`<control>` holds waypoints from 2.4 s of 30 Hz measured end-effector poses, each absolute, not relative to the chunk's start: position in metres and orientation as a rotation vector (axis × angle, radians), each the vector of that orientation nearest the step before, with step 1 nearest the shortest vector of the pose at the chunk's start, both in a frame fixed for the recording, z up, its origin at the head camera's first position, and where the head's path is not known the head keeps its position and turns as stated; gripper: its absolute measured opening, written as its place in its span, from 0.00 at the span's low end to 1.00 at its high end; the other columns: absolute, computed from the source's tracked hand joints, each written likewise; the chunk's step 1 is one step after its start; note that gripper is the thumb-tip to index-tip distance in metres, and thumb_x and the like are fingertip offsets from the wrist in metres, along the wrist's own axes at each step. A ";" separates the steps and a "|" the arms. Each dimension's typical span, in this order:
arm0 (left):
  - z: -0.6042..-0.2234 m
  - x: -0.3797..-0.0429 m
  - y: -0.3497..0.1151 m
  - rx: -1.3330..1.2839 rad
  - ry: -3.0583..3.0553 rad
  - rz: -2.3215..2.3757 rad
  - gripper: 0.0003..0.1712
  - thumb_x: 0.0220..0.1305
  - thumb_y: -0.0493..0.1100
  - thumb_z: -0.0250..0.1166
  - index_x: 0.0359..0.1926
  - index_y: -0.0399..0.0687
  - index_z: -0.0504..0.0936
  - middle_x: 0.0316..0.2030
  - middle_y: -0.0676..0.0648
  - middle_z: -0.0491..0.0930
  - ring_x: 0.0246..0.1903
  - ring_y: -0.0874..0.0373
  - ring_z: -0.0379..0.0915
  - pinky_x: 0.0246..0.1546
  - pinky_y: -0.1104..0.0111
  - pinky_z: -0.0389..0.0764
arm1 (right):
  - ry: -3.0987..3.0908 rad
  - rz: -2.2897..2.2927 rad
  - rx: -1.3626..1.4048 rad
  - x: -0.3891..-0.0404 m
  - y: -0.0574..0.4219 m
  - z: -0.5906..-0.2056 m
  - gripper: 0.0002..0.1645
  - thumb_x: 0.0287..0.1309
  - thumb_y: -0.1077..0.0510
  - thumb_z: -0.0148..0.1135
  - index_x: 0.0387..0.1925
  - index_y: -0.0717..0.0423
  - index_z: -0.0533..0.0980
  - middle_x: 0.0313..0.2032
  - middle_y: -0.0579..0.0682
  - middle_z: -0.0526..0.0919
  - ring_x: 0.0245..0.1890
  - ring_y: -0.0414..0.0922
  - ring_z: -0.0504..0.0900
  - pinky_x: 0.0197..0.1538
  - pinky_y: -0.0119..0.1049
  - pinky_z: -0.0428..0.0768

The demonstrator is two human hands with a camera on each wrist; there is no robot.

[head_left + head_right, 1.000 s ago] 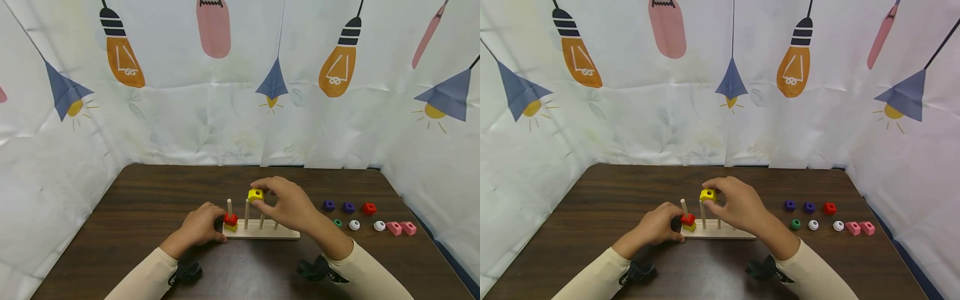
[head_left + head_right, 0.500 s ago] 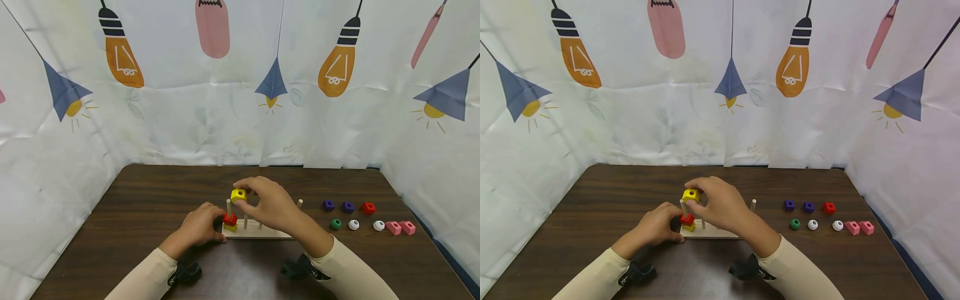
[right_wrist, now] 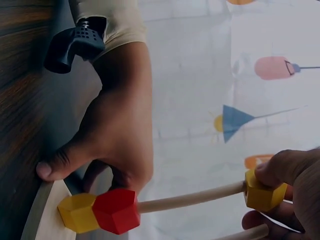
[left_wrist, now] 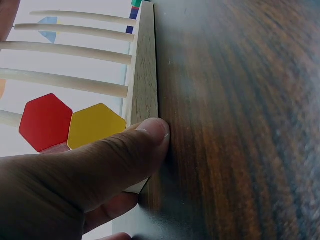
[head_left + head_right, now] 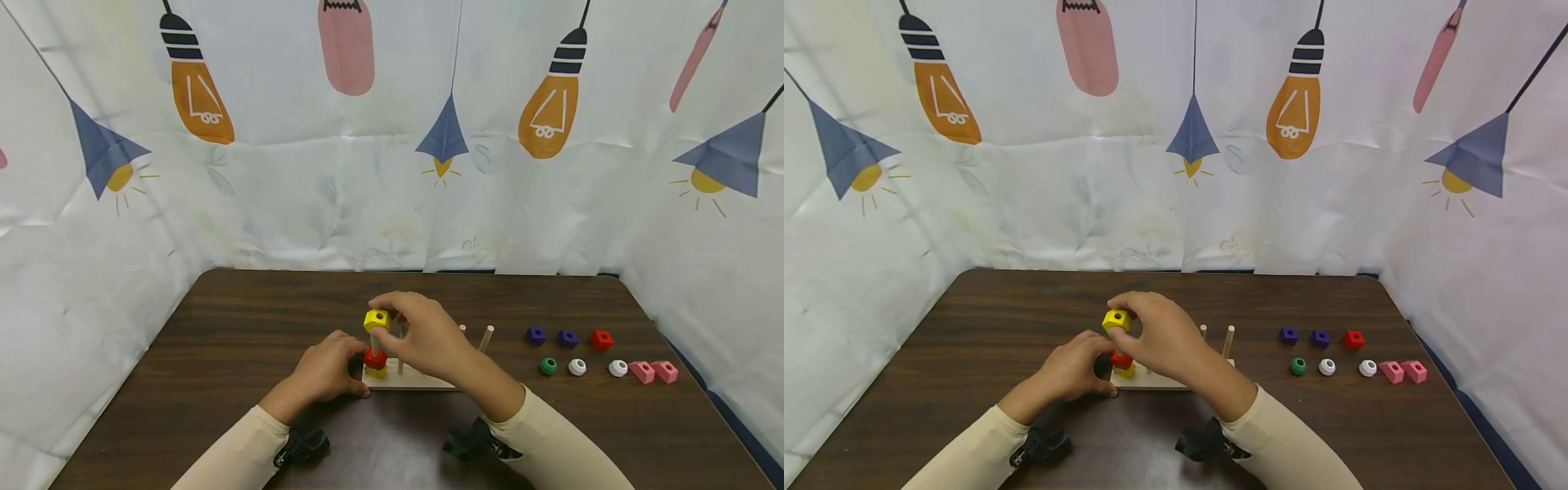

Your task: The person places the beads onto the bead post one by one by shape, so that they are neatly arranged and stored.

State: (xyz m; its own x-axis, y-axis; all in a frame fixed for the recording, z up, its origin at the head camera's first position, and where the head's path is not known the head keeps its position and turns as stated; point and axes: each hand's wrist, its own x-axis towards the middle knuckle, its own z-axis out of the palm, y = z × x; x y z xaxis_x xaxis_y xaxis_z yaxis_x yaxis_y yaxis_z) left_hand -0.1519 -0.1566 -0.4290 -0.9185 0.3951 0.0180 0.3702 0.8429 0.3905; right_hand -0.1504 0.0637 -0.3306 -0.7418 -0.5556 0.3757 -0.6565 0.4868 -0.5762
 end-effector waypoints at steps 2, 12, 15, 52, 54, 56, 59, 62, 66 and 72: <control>-0.429 -0.152 -0.157 0.625 2.954 0.606 0.30 0.39 0.55 0.87 0.46 0.62 0.86 0.45 0.58 0.83 0.52 0.55 0.73 0.40 0.49 0.81 | -2.602 1.100 1.048 -0.150 0.062 -0.331 0.24 0.62 0.56 0.73 0.58 0.51 0.80 0.48 0.42 0.84 0.42 0.39 0.80 0.47 0.35 0.80; -0.430 -0.153 -0.158 0.648 2.959 0.607 0.30 0.38 0.55 0.87 0.45 0.61 0.86 0.45 0.59 0.83 0.51 0.54 0.73 0.40 0.49 0.81 | -2.666 0.912 1.023 -0.147 0.055 -0.332 0.23 0.63 0.50 0.72 0.59 0.48 0.80 0.44 0.39 0.83 0.41 0.36 0.79 0.39 0.34 0.78; -0.429 -0.152 -0.158 0.639 2.959 0.605 0.31 0.38 0.55 0.87 0.46 0.61 0.86 0.45 0.59 0.83 0.52 0.55 0.73 0.40 0.48 0.81 | -2.689 0.813 1.025 -0.147 0.052 -0.334 0.23 0.63 0.50 0.72 0.58 0.48 0.81 0.44 0.40 0.84 0.38 0.36 0.79 0.34 0.32 0.77; -0.430 -0.152 -0.156 0.578 2.963 0.596 0.32 0.36 0.56 0.88 0.45 0.59 0.87 0.43 0.55 0.81 0.50 0.54 0.75 0.39 0.48 0.81 | -2.454 1.411 0.750 -0.137 0.038 -0.378 0.45 0.57 0.63 0.75 0.72 0.60 0.63 0.45 0.46 0.83 0.39 0.39 0.83 0.44 0.36 0.83; -0.430 -0.152 -0.156 0.573 2.964 0.598 0.31 0.36 0.56 0.88 0.45 0.59 0.87 0.43 0.56 0.81 0.50 0.54 0.75 0.40 0.48 0.81 | -2.415 1.484 0.723 -0.136 0.037 -0.384 0.50 0.55 0.64 0.76 0.74 0.59 0.59 0.43 0.46 0.82 0.39 0.39 0.82 0.45 0.38 0.84; -0.430 -0.152 -0.156 0.568 2.967 0.594 0.31 0.36 0.56 0.88 0.44 0.60 0.86 0.44 0.56 0.82 0.51 0.54 0.74 0.41 0.48 0.81 | -2.400 1.533 0.690 -0.136 0.037 -0.388 0.54 0.54 0.65 0.77 0.75 0.57 0.55 0.43 0.45 0.80 0.38 0.39 0.82 0.45 0.38 0.84; -0.430 -0.153 -0.155 0.568 2.966 0.595 0.31 0.36 0.56 0.88 0.45 0.61 0.86 0.45 0.57 0.83 0.53 0.54 0.74 0.41 0.47 0.81 | -2.408 1.594 0.640 -0.134 0.036 -0.395 0.59 0.54 0.65 0.77 0.77 0.56 0.50 0.42 0.45 0.80 0.37 0.39 0.82 0.44 0.41 0.84; -0.430 -0.153 -0.155 0.584 2.965 0.597 0.32 0.36 0.56 0.88 0.46 0.61 0.87 0.46 0.57 0.83 0.53 0.54 0.74 0.42 0.46 0.81 | -2.431 1.622 0.592 -0.133 0.035 -0.401 0.62 0.54 0.65 0.77 0.78 0.56 0.46 0.42 0.44 0.80 0.37 0.39 0.82 0.44 0.43 0.84; -0.431 -0.153 -0.155 0.597 2.966 0.597 0.32 0.37 0.56 0.88 0.47 0.61 0.87 0.47 0.56 0.83 0.53 0.53 0.74 0.41 0.45 0.81 | -2.453 1.637 0.558 -0.133 0.034 -0.408 0.64 0.54 0.64 0.78 0.78 0.56 0.43 0.41 0.43 0.81 0.37 0.40 0.82 0.44 0.44 0.83; -0.431 -0.153 -0.155 0.576 2.972 0.593 0.32 0.37 0.55 0.88 0.47 0.61 0.87 0.47 0.56 0.83 0.53 0.54 0.74 0.42 0.45 0.81 | -2.470 1.604 0.575 -0.132 0.035 -0.413 0.64 0.53 0.64 0.78 0.78 0.57 0.43 0.42 0.44 0.81 0.38 0.40 0.82 0.46 0.40 0.83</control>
State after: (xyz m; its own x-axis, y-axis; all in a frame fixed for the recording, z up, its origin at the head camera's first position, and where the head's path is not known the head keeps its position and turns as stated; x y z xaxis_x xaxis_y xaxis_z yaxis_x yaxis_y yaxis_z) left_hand -0.1526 -0.1547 -0.4307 -0.9288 0.3702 0.0173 0.3485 0.8566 0.3806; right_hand -0.1324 0.0347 -0.4128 -0.9171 -0.2386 0.3194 -0.3889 0.3586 -0.8486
